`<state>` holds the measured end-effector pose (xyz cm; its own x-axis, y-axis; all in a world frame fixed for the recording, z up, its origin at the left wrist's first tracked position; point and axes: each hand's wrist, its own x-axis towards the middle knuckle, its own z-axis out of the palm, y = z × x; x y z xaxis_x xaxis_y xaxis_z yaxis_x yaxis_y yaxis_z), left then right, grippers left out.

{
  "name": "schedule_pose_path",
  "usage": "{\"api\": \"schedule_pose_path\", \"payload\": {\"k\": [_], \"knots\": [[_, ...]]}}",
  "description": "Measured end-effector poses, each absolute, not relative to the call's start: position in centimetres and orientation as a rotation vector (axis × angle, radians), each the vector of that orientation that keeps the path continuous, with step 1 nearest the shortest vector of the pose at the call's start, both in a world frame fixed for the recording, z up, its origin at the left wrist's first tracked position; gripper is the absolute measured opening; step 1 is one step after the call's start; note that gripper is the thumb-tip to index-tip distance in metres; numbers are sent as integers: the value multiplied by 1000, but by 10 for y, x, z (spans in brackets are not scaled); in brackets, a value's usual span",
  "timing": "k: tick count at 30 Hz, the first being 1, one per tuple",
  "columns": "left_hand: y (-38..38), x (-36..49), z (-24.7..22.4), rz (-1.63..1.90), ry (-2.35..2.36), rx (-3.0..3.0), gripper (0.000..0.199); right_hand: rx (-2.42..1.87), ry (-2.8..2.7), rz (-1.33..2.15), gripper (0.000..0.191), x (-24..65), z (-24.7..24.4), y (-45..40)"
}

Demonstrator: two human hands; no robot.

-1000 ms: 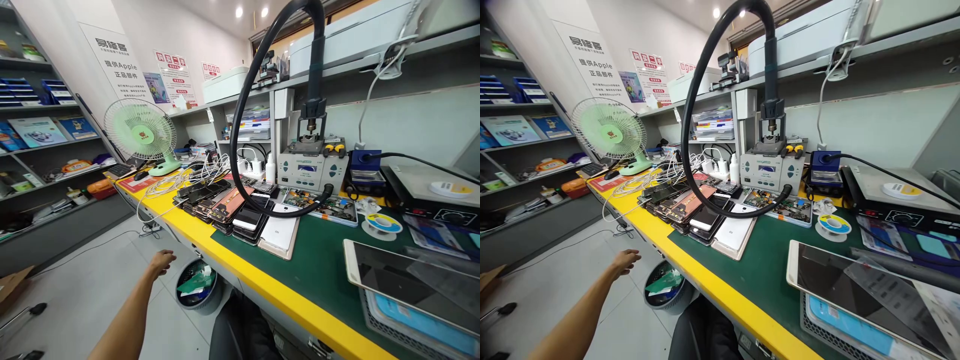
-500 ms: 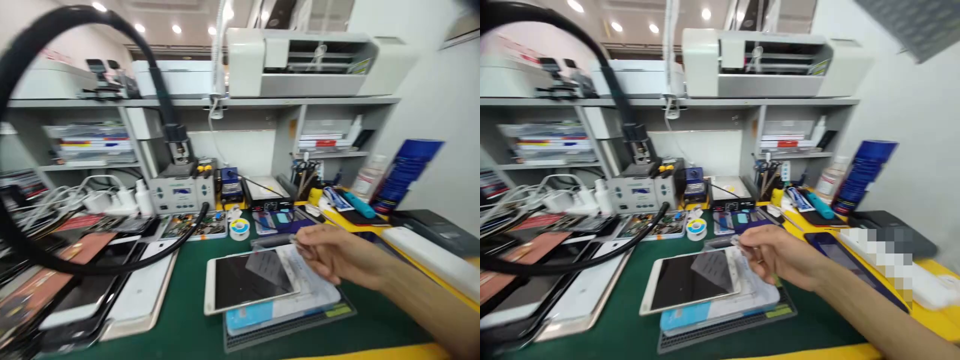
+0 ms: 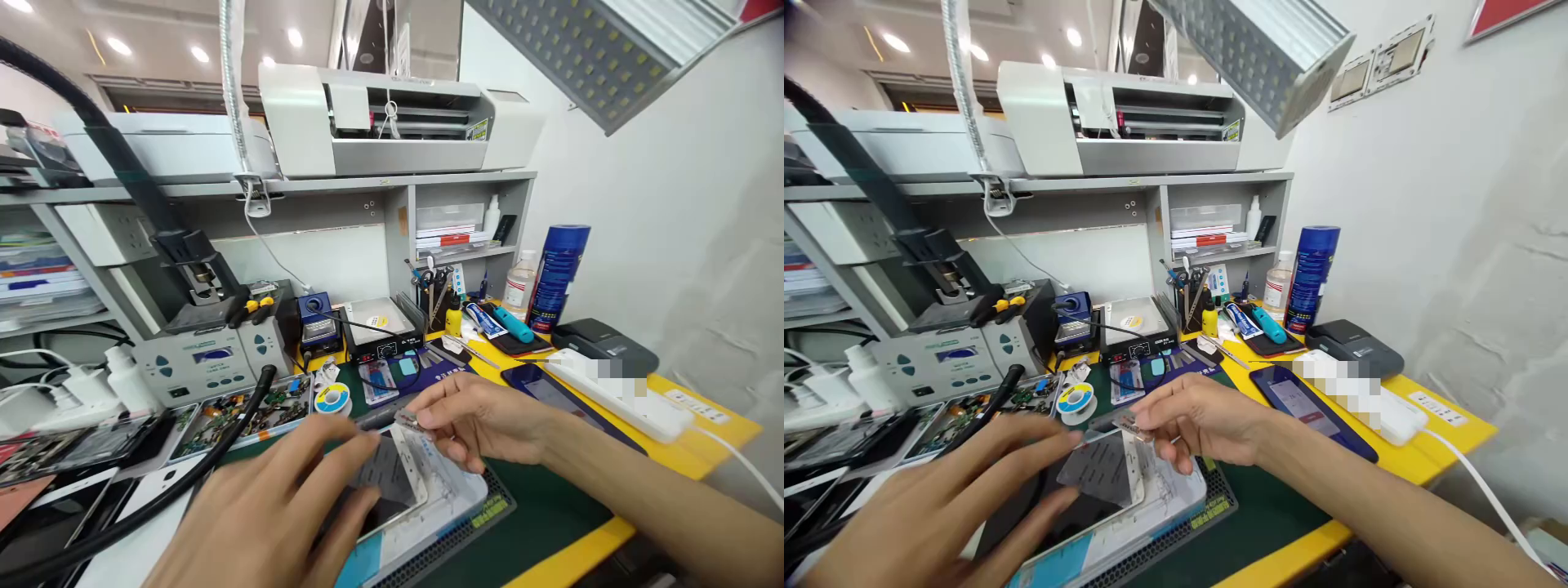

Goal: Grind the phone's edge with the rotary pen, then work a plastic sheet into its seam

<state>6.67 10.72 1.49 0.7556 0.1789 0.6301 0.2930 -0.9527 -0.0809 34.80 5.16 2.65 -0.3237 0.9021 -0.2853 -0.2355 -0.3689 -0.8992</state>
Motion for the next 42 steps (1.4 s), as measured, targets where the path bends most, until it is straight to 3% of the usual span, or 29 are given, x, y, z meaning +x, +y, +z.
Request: {"api": "schedule_pose_path", "payload": {"k": [5, 13, 21, 27, 32, 42], "knots": [[119, 120, 54, -787, -248, -2825, 28, -936, -856, 1893, 23, 351, 29, 52], [126, 132, 59, -785, -154, -3008, 28, -874, -782, 1951, 25, 352, 29, 52], [128, 128, 69, -944, -811, -3438, 20, -972, -1134, 1398, 33, 344, 26, 44], [124, 125, 68, -746, -1006, -3550, 29, -1132, -1347, 1086, 29, 335, 18, 42], [131, 120, 59, -678, -1217, -3711, 41, -1176, -1326, 1072, 32, 335, 19, 43], [136, 126, 58, -1025, -1604, -3720, 46, -1149, -1239, 1197, 27, 338, 23, 44]]}}
